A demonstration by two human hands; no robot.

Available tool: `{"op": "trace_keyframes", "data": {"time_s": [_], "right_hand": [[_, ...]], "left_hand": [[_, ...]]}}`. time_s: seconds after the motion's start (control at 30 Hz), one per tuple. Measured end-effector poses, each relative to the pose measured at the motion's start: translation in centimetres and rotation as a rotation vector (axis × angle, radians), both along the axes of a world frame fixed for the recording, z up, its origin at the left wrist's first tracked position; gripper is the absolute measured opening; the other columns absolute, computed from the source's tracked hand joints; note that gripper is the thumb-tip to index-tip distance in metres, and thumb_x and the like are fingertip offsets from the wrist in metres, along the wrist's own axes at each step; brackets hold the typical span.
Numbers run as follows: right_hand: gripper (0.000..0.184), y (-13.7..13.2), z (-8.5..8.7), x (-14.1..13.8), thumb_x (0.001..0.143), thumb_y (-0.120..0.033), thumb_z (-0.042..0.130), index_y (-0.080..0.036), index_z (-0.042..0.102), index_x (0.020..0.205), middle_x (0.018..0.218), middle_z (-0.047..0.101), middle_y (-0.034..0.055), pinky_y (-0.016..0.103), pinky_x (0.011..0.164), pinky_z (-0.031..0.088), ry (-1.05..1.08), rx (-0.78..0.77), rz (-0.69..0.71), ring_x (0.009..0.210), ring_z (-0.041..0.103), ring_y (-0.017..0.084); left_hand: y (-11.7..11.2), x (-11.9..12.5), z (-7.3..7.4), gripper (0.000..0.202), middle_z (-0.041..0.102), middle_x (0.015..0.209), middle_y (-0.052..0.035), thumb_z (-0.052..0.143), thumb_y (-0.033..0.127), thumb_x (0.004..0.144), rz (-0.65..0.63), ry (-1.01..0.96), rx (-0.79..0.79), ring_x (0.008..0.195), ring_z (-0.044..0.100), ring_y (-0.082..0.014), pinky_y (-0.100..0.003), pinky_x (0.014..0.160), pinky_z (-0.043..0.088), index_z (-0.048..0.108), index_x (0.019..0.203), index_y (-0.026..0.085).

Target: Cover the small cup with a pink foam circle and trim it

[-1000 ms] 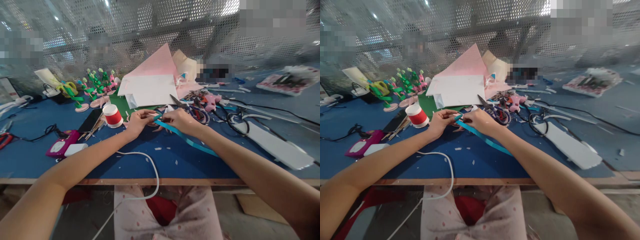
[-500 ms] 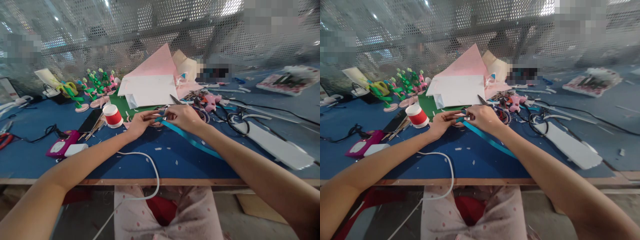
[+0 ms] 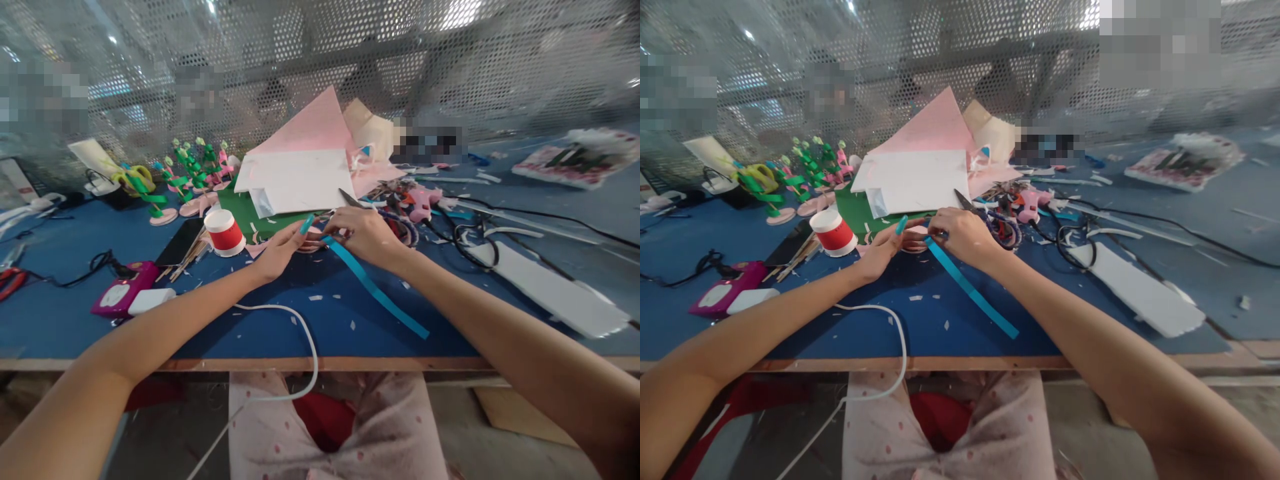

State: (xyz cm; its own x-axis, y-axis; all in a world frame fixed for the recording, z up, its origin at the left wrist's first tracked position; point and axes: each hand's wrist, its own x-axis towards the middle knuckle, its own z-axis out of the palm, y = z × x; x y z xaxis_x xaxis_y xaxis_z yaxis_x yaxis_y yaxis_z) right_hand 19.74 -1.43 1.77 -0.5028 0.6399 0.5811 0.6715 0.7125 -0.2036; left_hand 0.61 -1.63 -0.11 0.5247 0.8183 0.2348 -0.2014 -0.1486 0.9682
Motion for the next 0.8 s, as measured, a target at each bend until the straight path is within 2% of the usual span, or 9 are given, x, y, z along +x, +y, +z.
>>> {"op": "trace_keyframes", "data": {"time_s": [0.13, 0.23, 0.37, 0.43, 0.5, 0.57, 0.63, 0.7, 0.8], "right_hand": [[0.017, 0.0, 0.1, 0.1, 0.078, -0.020, 0.056, -0.020, 0.073, 0.076, 0.078, 0.068, 0.0066, 0.028, 0.065, 0.044, 0.080, -0.024, -0.029, 0.072, 0.059, 0.018], [0.020, -0.1, 0.1, 0.2, 0.077, -0.016, 0.056, -0.024, 0.074, 0.075, 0.084, 0.071, 0.0044, 0.030, 0.072, 0.046, 0.132, -0.026, -0.029, 0.080, 0.062, 0.019], [0.021, 0.0, -0.2, 0.0, 0.073, -0.012, 0.057, -0.023, 0.075, 0.071, 0.084, 0.073, 0.0033, 0.030, 0.075, 0.048, 0.239, -0.066, -0.026, 0.083, 0.065, 0.020], [0.017, 0.0, -0.4, -0.1, 0.071, -0.014, 0.059, -0.021, 0.075, 0.070, 0.083, 0.073, 0.0047, 0.031, 0.074, 0.049, 0.307, -0.091, -0.063, 0.081, 0.066, 0.021], [0.014, 0.0, -0.4, -0.2, 0.072, -0.019, 0.060, -0.018, 0.075, 0.071, 0.081, 0.073, 0.0066, 0.031, 0.070, 0.050, 0.368, -0.115, -0.119, 0.078, 0.067, 0.023], [0.016, -0.3, -0.2, -0.3, 0.073, -0.022, 0.059, -0.016, 0.074, 0.073, 0.076, 0.073, 0.0073, 0.030, 0.065, 0.050, 0.405, -0.138, -0.157, 0.072, 0.067, 0.023], [0.017, -0.6, -0.1, -0.6, 0.073, -0.023, 0.058, -0.015, 0.073, 0.071, 0.073, 0.072, 0.0065, 0.029, 0.063, 0.049, 0.389, -0.174, -0.132, 0.068, 0.066, 0.022], [0.014, -0.9, 0.1, -1.0, 0.070, -0.021, 0.059, -0.014, 0.070, 0.065, 0.067, 0.070, 0.0060, 0.028, 0.061, 0.048, 0.310, -0.238, -0.073, 0.064, 0.064, 0.021], [0.004, -1.2, 0.3, -1.8, 0.062, -0.015, 0.061, -0.013, 0.063, 0.064, 0.063, 0.066, 0.0055, 0.027, 0.056, 0.046, 0.221, -0.348, -0.057, 0.060, 0.061, 0.019]], "left_hand": [[-0.3, -0.3, 0.1, 0.055, 0.066, 0.113, -0.0090, 0.072, 0.038, 0.067, -0.046, 0.054, 0.059, 0.109, 0.060, -0.0235, -0.036, 0.092, 0.046, 0.056, 0.118, 0.023], [-0.4, -0.4, 0.1, 0.060, 0.063, 0.118, -0.0099, 0.071, 0.024, 0.065, -0.068, 0.091, 0.075, 0.115, 0.056, -0.0247, -0.039, 0.098, 0.041, 0.051, 0.122, 0.023], [-0.5, -0.3, 0.0, 0.070, 0.060, 0.120, -0.0116, 0.068, 0.023, 0.067, -0.062, 0.135, 0.102, 0.115, 0.056, -0.0247, -0.041, 0.100, 0.039, 0.040, 0.131, 0.023], [-0.5, -0.2, -0.1, 0.076, 0.055, 0.126, -0.0132, 0.069, 0.028, 0.069, 0.015, 0.210, 0.214, 0.117, 0.053, -0.0256, -0.042, 0.099, 0.040, 0.034, 0.136, 0.025], [-0.4, -0.1, -0.3, 0.086, 0.048, 0.131, -0.0138, 0.075, 0.035, 0.064, 0.146, 0.316, 0.403, 0.121, 0.047, -0.0281, -0.045, 0.101, 0.037, 0.032, 0.138, 0.026], [-0.1, -0.1, -0.5, 0.092, 0.043, 0.133, -0.0134, 0.079, 0.043, 0.056, 0.292, 0.401, 0.601, 0.125, 0.039, -0.0306, -0.049, 0.105, 0.032, 0.037, 0.137, 0.027], [0.3, -0.3, -0.7, 0.082, 0.038, 0.135, -0.0123, 0.077, 0.048, 0.057, 0.389, 0.441, 0.754, 0.127, 0.035, -0.0314, -0.050, 0.108, 0.027, 0.047, 0.131, 0.028], [0.6, -0.4, -0.9, 0.065, 0.036, 0.137, -0.0104, 0.072, 0.049, 0.064, 0.389, 0.459, 0.871, 0.128, 0.033, -0.0311, -0.050, 0.108, 0.026, 0.054, 0.124, 0.031], [0.9, -0.6, -1.0, 0.048, 0.045, 0.134, -0.0071, 0.065, 0.043, 0.073, 0.319, 0.427, 1.014, 0.125, 0.040, -0.0271, -0.048, 0.105, 0.032, 0.057, 0.120, 0.037]]}}
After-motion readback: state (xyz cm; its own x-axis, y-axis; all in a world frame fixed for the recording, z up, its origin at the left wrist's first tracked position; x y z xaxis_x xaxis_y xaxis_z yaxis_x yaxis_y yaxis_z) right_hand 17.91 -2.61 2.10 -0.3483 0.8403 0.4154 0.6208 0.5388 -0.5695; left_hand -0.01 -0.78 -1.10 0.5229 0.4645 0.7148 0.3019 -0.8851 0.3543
